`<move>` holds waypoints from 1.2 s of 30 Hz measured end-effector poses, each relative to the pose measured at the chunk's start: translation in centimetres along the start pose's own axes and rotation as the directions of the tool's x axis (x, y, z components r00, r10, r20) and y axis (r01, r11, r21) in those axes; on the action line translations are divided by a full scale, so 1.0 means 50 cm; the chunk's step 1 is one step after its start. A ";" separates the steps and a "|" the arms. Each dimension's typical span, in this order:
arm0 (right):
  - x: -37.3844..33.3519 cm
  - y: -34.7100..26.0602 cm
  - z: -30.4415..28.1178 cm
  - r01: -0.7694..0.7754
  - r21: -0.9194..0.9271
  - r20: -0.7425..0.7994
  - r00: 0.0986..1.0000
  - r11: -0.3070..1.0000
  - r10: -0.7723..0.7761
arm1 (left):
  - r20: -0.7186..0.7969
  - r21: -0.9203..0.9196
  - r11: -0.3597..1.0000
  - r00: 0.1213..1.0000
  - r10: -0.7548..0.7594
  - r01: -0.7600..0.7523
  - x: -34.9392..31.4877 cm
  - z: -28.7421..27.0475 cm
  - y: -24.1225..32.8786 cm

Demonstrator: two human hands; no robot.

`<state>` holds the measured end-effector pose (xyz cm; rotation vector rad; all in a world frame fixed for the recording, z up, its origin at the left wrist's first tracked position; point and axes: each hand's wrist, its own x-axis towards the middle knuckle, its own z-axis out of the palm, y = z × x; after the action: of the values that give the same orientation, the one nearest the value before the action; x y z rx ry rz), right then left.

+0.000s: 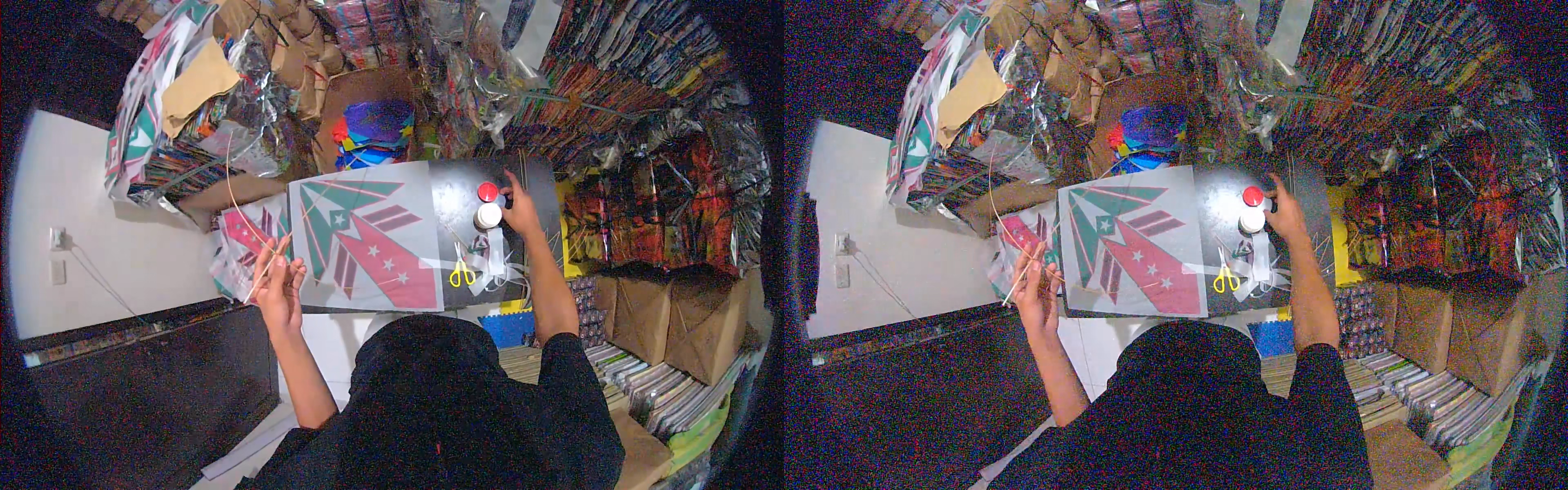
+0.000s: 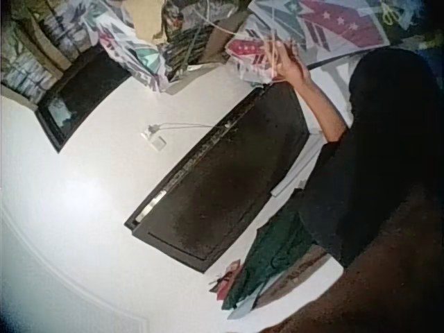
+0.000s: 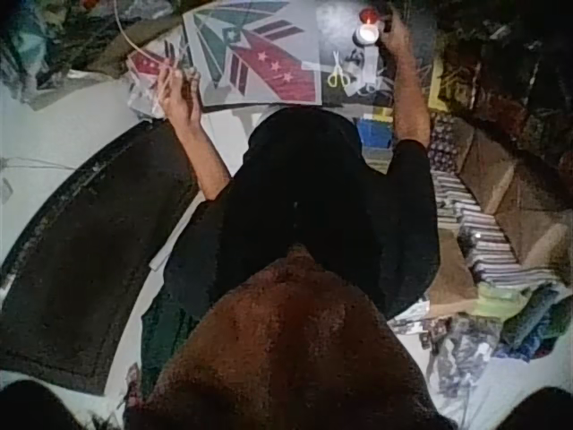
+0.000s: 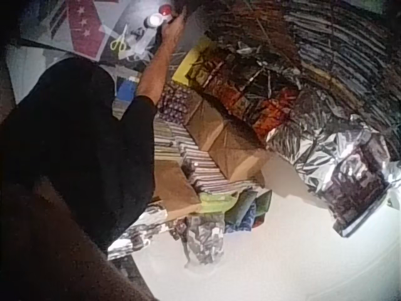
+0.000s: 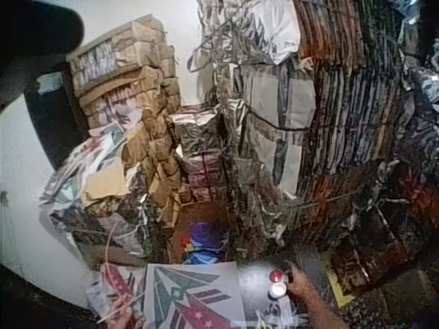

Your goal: The person assembles a kite frame using thin wooden sticks and string. They tie the sticks together to form a cross shape and then attach the frame to a printed kite sail with a geometric design.

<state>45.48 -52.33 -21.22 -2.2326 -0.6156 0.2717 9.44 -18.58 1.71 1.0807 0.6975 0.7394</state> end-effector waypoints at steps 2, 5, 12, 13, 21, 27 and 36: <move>0.005 0.003 0.001 -0.010 -0.041 -0.004 1.000 0.999 0.010 | -0.030 0.011 1.000 1.000 -0.007 0.008 0.000 0.002 0.001; 0.006 0.001 0.003 0.028 -0.067 0.018 0.999 0.997 -0.027 | -0.043 0.019 1.000 0.999 -0.011 0.012 0.000 0.006 0.004; 0.009 -0.017 0.000 0.034 -0.136 0.077 0.997 0.990 -0.023 | -0.047 0.048 0.998 0.998 -0.036 0.038 0.002 0.002 0.005; 0.008 -0.016 -0.001 0.045 -0.145 0.065 0.997 0.988 -0.036 | -0.046 0.045 0.998 0.998 -0.036 0.038 0.002 0.002 0.005; 0.006 -0.010 0.008 0.082 -0.191 0.033 0.996 0.978 -0.078 | -0.031 0.021 0.999 0.999 -0.026 0.026 -0.003 -0.004 0.003; 0.011 -0.014 0.009 0.063 -0.192 0.046 0.997 0.979 -0.055 | -0.045 0.036 0.999 0.998 -0.032 0.034 -0.005 -0.008 0.007; 0.018 0.016 0.028 0.091 -0.184 -0.046 0.994 0.979 -0.101 | -0.051 0.014 1.000 0.998 -0.027 0.028 -0.005 -0.015 0.002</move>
<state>45.98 -51.46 -22.75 -2.3667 -0.7422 0.1080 8.70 -18.36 1.59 1.0672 0.7611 0.7413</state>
